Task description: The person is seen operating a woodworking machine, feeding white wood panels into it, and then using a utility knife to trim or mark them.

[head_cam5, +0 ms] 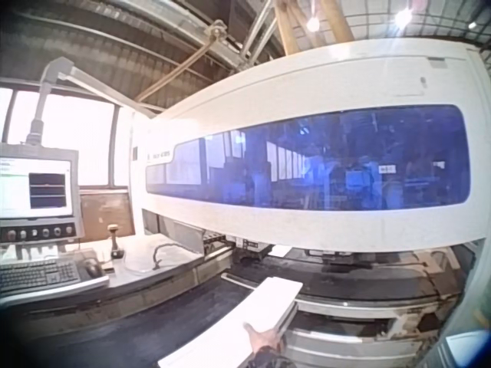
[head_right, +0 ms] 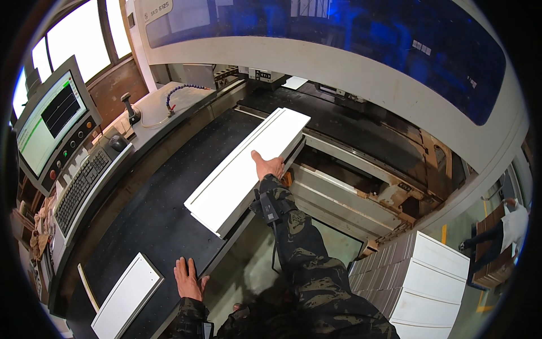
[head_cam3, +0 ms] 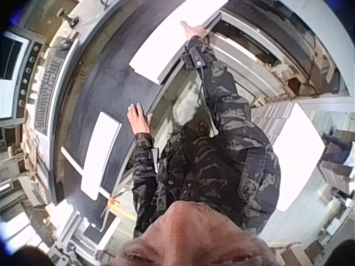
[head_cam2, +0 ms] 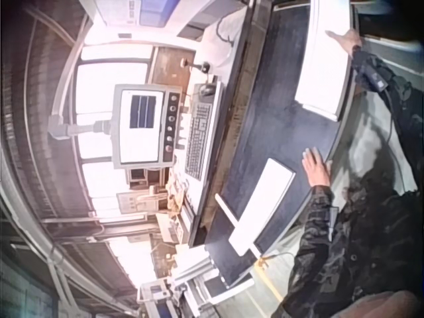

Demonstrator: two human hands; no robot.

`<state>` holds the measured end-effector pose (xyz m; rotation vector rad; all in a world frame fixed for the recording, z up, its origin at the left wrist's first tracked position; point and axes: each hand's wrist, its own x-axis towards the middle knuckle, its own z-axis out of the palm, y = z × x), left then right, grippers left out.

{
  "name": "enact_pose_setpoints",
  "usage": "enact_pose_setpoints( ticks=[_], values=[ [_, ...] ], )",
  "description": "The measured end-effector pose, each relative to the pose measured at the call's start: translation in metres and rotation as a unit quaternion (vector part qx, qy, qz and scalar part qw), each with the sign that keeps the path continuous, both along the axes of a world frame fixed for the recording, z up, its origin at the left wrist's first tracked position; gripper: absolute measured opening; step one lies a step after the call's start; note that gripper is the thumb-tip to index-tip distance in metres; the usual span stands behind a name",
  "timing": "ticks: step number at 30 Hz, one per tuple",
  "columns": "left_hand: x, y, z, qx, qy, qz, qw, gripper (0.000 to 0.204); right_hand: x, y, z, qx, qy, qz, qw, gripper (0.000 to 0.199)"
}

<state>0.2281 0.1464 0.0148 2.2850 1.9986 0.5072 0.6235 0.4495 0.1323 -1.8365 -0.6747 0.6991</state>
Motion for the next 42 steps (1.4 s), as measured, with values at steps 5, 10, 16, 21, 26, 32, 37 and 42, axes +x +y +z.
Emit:
enact_pose_setpoints(
  ticks=[5, 10, 16, 21, 26, 32, 37, 42],
  values=[
    [-0.003, -0.002, -0.002, 0.003, 0.003, 0.006, 1.0, 0.099, -0.006, 0.002, -0.001, -0.002, 0.015, 0.015, 1.0, 0.121],
    [-0.001, -0.002, 0.0, -0.004, 0.001, 0.005, 1.0, 0.099, -0.001, 0.008, -0.011, 0.022, -0.024, -0.027, 0.999, 0.113],
    [-0.003, -0.002, 0.001, -0.012, 0.006, 0.005, 1.0, 0.098, 0.0, 0.01, -0.015, 0.023, -0.005, 0.004, 1.0, 0.12],
    [-0.001, -0.001, 0.001, -0.009, 0.005, 0.006, 1.0, 0.094, 0.005, 0.011, -0.017, 0.03, -0.004, 0.014, 0.999, 0.12],
    [-0.003, -0.001, 0.001, -0.01, 0.009, 0.008, 1.0, 0.093, -0.002, 0.009, -0.012, 0.023, 0.001, 0.015, 1.0, 0.121],
    [-0.002, -0.001, 0.002, -0.012, 0.01, 0.004, 1.0, 0.093, -0.001, 0.011, -0.014, 0.021, -0.019, -0.033, 0.999, 0.116],
    [-0.002, -0.001, 0.0, -0.013, 0.014, 0.005, 1.0, 0.093, 0.0, 0.008, -0.011, 0.012, 0.002, 0.007, 1.0, 0.119],
    [0.0, 0.0, 0.002, -0.009, 0.016, 0.004, 1.0, 0.092, 0.0, 0.006, -0.006, 0.006, -0.013, -0.01, 1.0, 0.112]
  ],
)
